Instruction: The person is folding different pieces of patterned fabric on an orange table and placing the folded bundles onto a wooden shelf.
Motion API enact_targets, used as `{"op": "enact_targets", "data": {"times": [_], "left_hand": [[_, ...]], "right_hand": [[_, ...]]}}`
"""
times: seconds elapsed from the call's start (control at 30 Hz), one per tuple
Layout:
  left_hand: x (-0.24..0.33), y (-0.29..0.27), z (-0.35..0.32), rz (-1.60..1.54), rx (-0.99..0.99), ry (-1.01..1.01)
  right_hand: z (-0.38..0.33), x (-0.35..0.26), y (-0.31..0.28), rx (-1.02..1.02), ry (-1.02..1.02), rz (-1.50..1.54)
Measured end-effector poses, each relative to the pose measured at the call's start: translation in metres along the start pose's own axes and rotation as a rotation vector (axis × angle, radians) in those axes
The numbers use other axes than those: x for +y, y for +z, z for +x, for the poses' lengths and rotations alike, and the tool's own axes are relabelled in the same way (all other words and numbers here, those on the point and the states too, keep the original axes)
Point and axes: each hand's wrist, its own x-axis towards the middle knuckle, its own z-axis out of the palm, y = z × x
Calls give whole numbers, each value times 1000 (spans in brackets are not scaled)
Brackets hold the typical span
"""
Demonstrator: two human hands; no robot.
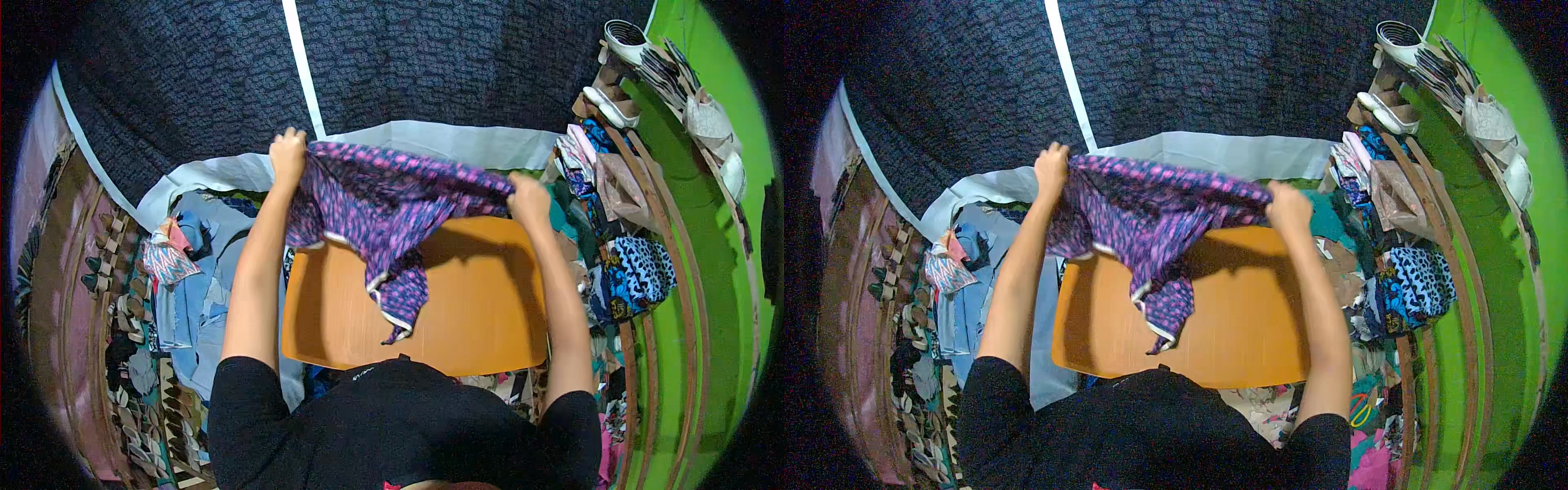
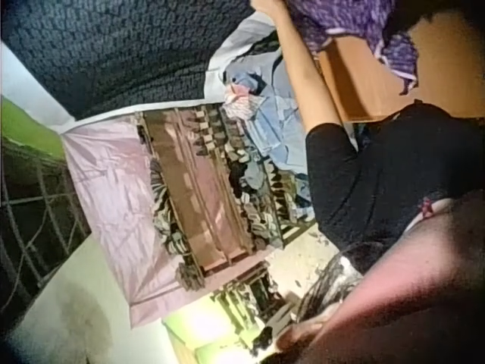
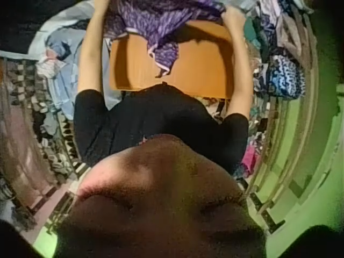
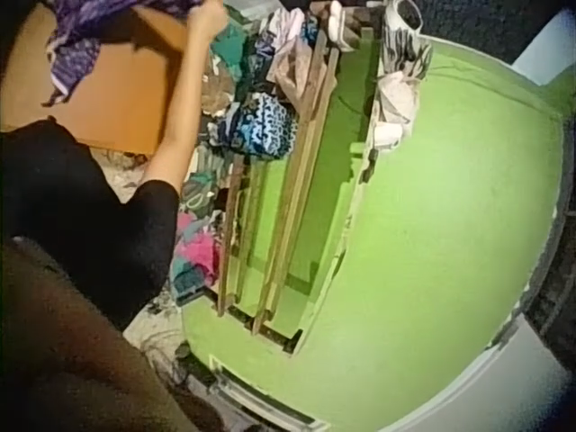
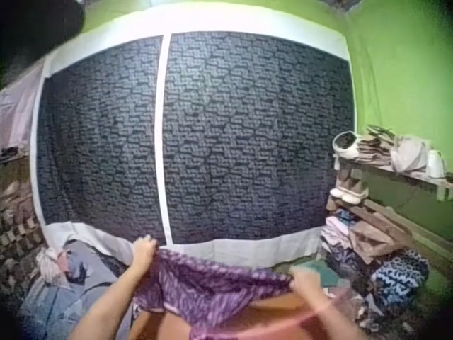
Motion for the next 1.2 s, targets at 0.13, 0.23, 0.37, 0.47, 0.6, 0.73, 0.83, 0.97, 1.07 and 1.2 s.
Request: {"op": "enact_targets", "data": {"times": [0.13, 0.23, 0.37, 0.47, 0.6, 0.73, 0.83, 0.97, 1.07, 1.2], "left_hand": [[29, -11, 64, -368, -315, -635], [30, -43, 121, -562, -63, -644], [29, -120, 164, -759, 803, -87], [27, -158, 135, -690, 734, 78], [9, -116, 44, -525, 376, 66], [12, -43, -103, -453, -178, -57], [24, -25, -206, -423, -420, -114], [41, -39, -284, -509, -500, -251], [49, -49, -319, -545, -523, -355], [61, -73, -338, -626, -545, -439]], "right_hand": [[62, 33, -29, 251, 249, -99], [106, 42, -64, 547, 401, 59], [105, 42, -119, 1214, 182, 376], [64, 20, -131, 1092, -48, 138], [-10, 52, -59, 609, 8, 330], [-128, 40, 11, 77, 240, 614], [-213, 40, 62, 7, 407, 555], [-271, 14, 61, 80, 526, 271], [-302, 17, 73, 158, 857, 392], [-335, 59, 100, 253, 1110, 681]]}}
